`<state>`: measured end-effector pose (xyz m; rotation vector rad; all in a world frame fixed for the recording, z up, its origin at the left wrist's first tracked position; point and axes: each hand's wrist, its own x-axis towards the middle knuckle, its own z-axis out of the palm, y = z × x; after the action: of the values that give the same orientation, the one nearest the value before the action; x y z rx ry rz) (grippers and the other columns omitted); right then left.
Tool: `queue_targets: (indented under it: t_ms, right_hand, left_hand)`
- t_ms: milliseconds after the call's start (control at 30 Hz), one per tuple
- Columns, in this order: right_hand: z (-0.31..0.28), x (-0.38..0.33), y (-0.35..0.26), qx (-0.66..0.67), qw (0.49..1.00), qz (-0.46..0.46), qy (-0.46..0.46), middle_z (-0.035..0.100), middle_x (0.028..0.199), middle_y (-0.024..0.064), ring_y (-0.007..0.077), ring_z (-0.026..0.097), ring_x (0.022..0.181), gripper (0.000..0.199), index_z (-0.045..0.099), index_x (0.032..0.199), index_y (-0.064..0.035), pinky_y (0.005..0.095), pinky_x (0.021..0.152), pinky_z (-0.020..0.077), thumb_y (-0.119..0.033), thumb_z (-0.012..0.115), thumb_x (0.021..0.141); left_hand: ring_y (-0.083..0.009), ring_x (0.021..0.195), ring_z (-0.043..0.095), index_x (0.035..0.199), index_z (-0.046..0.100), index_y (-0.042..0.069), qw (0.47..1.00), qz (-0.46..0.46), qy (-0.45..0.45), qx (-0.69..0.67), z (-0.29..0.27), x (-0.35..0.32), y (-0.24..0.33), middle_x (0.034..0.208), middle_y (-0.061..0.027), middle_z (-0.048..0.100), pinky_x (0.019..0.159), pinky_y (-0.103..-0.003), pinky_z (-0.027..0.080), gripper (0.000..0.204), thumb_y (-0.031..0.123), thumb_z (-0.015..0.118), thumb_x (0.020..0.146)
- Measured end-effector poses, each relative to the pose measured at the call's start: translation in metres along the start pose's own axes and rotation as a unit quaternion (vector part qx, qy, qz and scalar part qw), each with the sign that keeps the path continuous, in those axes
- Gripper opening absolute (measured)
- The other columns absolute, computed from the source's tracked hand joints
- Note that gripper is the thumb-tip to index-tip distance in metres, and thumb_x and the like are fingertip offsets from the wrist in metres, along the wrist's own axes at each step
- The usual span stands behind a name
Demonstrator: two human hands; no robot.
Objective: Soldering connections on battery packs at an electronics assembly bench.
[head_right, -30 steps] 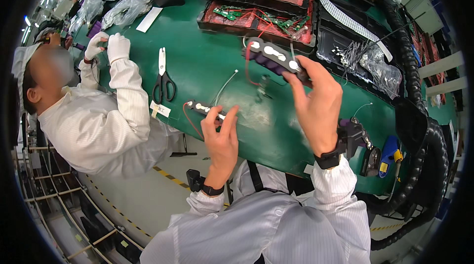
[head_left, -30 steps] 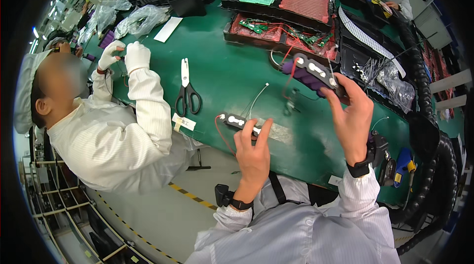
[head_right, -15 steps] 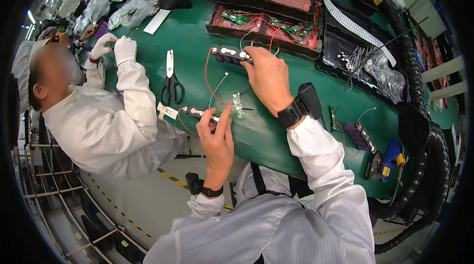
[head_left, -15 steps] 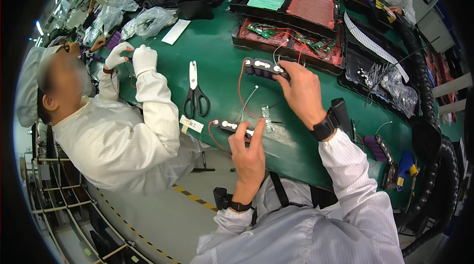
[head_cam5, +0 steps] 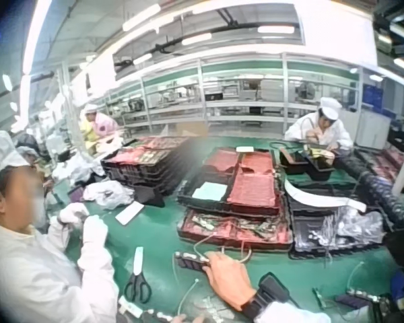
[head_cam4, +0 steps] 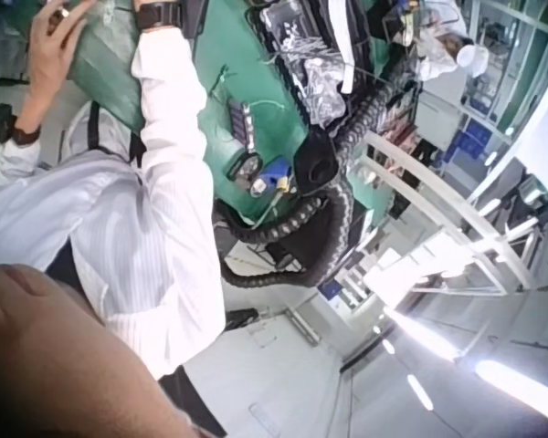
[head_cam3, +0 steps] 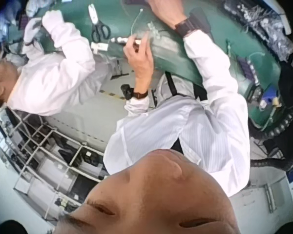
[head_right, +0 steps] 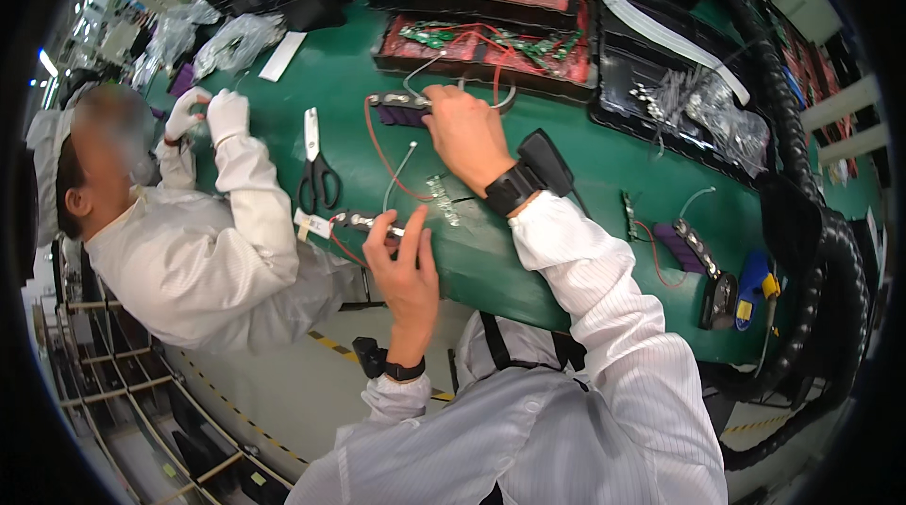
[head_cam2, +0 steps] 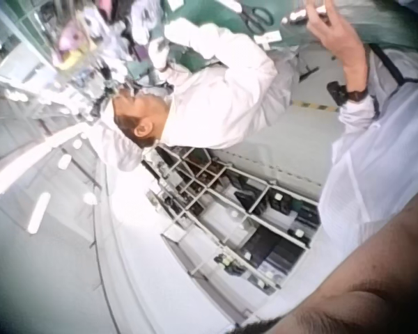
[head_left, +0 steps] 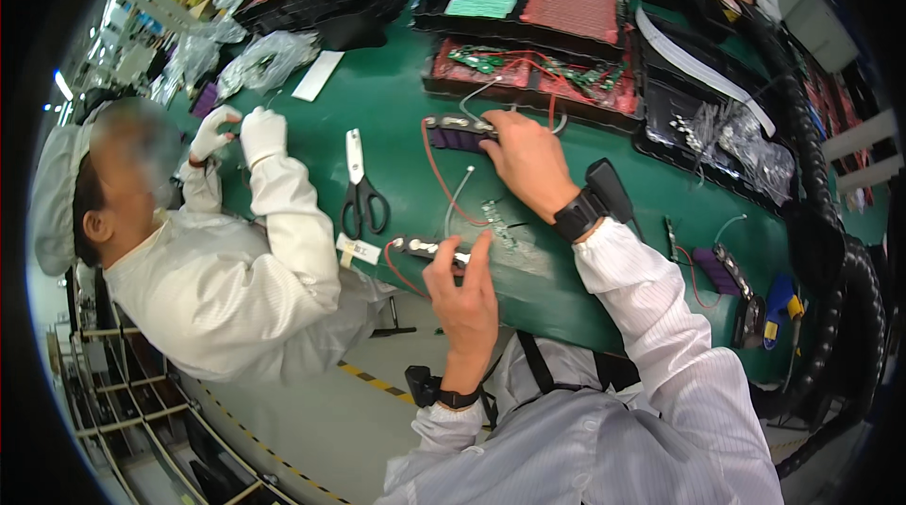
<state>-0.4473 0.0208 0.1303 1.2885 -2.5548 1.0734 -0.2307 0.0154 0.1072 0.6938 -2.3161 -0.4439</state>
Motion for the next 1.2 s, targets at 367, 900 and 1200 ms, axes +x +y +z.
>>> queue_targets:
  t_ms: [367, 900, 1200]
  right_hand:
    - [-0.134, -0.116, -0.043, 0.075, 0.99, -0.021, 0.12, 0.072, 0.121, 0.0159, 0.0352, 0.069, 0.108, 0.042, 0.069, 0.127, -0.0016, 0.0427, 0.093, 0.057, -0.012, 0.08, 0.088]
    - [-0.234, -0.304, 0.106, -0.044, 0.924, 0.348, 0.149, 0.063, 0.135, 0.0217, 0.0366, 0.063, 0.116, 0.069, 0.055, 0.143, 0.0051, 0.0429, 0.107, 0.0486, -0.017, 0.086, 0.085]
    - [-0.221, -0.313, 0.117, 0.039, 0.908, 0.366, 0.201, 0.077, 0.088, 0.0082, 0.0087, 0.062, 0.071, 0.034, 0.073, 0.114, 0.0047, 0.026, 0.063, 0.0479, -0.011, 0.086, 0.086]
  left_hand:
    - [-0.0233, 0.094, 0.055, 0.137, 0.073, 0.013, 1.0, 0.004, 0.021, -0.014, -0.001, -0.01, 0.008, 0.145, -0.0132, 0.05, 0.079, -0.037, 0.048, 0.048, 0.0, 0.077, 0.092]
    - [-0.0401, 0.134, 0.049, 0.137, 0.061, 0.002, 0.91, 0.153, -0.24, -0.302, 0.069, -0.029, 0.122, 0.146, -0.0201, 0.053, 0.112, -0.05, 0.042, 0.049, -0.001, 0.07, 0.088]
    - [-0.0455, 0.149, 0.038, 0.146, 0.053, -0.001, 0.882, 0.195, -0.311, -0.296, 0.11, -0.038, 0.171, 0.155, -0.0187, 0.049, 0.12, -0.054, 0.037, 0.058, 0.001, 0.068, 0.091]
